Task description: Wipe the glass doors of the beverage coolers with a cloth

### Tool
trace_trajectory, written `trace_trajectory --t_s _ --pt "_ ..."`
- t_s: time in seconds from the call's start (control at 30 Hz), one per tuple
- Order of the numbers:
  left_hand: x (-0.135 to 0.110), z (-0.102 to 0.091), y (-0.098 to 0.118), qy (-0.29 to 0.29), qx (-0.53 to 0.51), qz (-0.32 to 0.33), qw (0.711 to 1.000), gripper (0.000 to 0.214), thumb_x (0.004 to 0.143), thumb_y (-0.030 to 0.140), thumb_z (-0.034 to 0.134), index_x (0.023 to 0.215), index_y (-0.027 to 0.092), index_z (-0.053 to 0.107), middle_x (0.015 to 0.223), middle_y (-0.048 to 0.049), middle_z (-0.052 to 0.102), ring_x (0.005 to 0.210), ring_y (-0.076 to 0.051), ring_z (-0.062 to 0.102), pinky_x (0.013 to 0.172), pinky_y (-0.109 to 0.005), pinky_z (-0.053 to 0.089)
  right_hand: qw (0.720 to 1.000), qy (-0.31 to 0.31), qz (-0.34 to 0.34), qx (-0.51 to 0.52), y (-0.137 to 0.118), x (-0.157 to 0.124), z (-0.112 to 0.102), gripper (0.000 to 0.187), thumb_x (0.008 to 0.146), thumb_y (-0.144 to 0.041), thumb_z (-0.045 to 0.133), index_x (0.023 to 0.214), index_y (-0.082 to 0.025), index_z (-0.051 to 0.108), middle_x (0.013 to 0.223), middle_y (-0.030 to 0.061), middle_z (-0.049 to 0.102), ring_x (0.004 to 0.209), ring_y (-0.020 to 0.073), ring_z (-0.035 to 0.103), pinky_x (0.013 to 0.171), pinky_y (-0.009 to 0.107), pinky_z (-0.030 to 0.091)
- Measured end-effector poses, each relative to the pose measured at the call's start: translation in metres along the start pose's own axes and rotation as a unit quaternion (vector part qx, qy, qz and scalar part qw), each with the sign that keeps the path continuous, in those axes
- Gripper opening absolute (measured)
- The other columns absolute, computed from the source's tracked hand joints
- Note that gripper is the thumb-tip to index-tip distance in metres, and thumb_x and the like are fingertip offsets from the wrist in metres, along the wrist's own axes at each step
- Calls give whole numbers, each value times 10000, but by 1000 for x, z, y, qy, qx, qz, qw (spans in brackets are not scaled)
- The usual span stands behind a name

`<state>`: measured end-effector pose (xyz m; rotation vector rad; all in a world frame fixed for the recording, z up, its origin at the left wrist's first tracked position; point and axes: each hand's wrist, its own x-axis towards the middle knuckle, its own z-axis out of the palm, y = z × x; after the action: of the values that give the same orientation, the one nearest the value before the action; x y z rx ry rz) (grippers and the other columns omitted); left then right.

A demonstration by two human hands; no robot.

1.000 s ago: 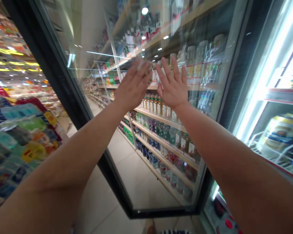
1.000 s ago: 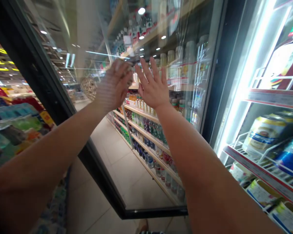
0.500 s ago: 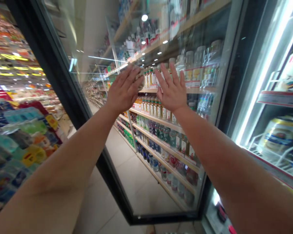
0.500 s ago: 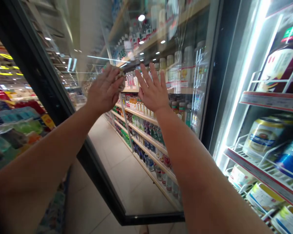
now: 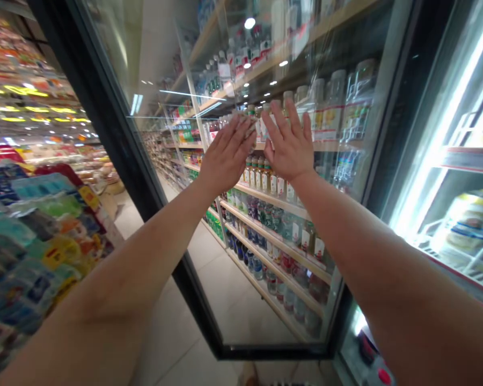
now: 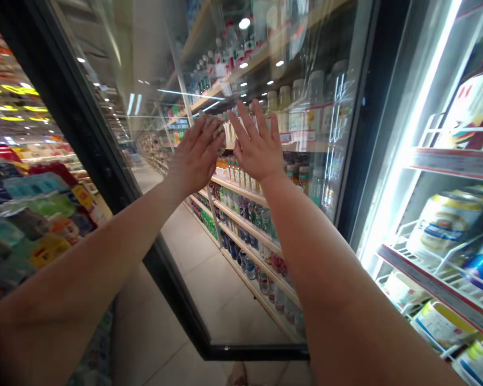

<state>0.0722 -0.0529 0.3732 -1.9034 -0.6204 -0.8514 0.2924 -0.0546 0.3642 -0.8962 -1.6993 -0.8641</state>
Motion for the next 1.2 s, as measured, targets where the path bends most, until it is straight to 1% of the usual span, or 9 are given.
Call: trace_trajectory --t_s 0.07,0.27,0.43,0.7,0.83,0.93,1.0,1.1,1.2 --pt "0 -1 -10 5 23 4 1000 522 1108 399 206 1604 264 300 1704 44 160 1591 -176 34 1323 -501 119 1000 3 8 -6 0 0 0 620 981 -311 262 1595 -258 325 1668 -50 247 1591 231 138 1315 579 101" --pt "-12 11 -46 159 38 -154 974 596 1110 522 144 1615 222 246 1714 88 12 1586 -150 -68 1348 -446 47 998 6 27 -64 -4 5 -4 631 991 -298 347 1613 -199 294 1683 38 227 1579 249 197 1306 593 145" --pt "-17 12 -35 134 -4 -175 975 586 1085 477 211 1615 237 282 1713 9 123 1589 -198 -48 1337 -497 56 996 17 49 -70 -8 35 -19 521 996 -325 416 1496 -191 478 1522 108 487 1441 313 421 1243 553 321" --pt "-9 2 -12 121 31 -199 972 553 1017 312 406 1556 188 404 1686 -86 231 1591 -242 31 1319 -492 86 993 61 56 -86 -7 42 -5 591 1030 -298 329 1608 -176 323 1671 33 263 1565 285 227 1303 521 208" --pt "9 -2 7 39 -2 -93 995 542 1003 308 441 1539 232 435 1683 -23 249 1590 -235 59 1320 -493 107 994 52 44 -90 -7 38 -6 607 1013 -293 315 1607 -169 321 1673 34 253 1566 285 229 1303 513 209" --pt "9 -7 -16 22 -1 -81 996 552 1014 350 428 1563 312 399 1684 87 197 1588 -191 78 1336 -478 13 994 44 50 -82 -7 38 -10 612 1005 -295 286 1606 -178 312 1679 22 233 1576 261 200 1313 499 180" --pt "-2 -8 -42 67 35 -168 983 565 1017 381 414 1578 338 361 1679 148 131 1587 -135 30 1338 -415 -58 995 39 58 -69 -7 38 -10 610 1001 -303 272 1602 -203 309 1680 2 222 1582 234 182 1318 498 159" --pt "-24 -4 -62 167 61 -287 941 585 1058 400 267 1619 234 271 1694 112 -1 1562 -103 -145 1325 -378 -98 996 35 58 -63 -6 39 -9 620 993 -315 265 1600 -198 318 1681 -1 217 1583 241 179 1318 499 154" --pt "-37 -1 -48 149 32 -184 971 601 1069 434 195 1616 201 282 1706 65 -2 1558 -144 -160 1340 -434 -8 996 41 68 -45 -5 40 -6 639 974 -327 269 1601 -214 321 1681 -22 204 1585 244 169 1321 504 134"
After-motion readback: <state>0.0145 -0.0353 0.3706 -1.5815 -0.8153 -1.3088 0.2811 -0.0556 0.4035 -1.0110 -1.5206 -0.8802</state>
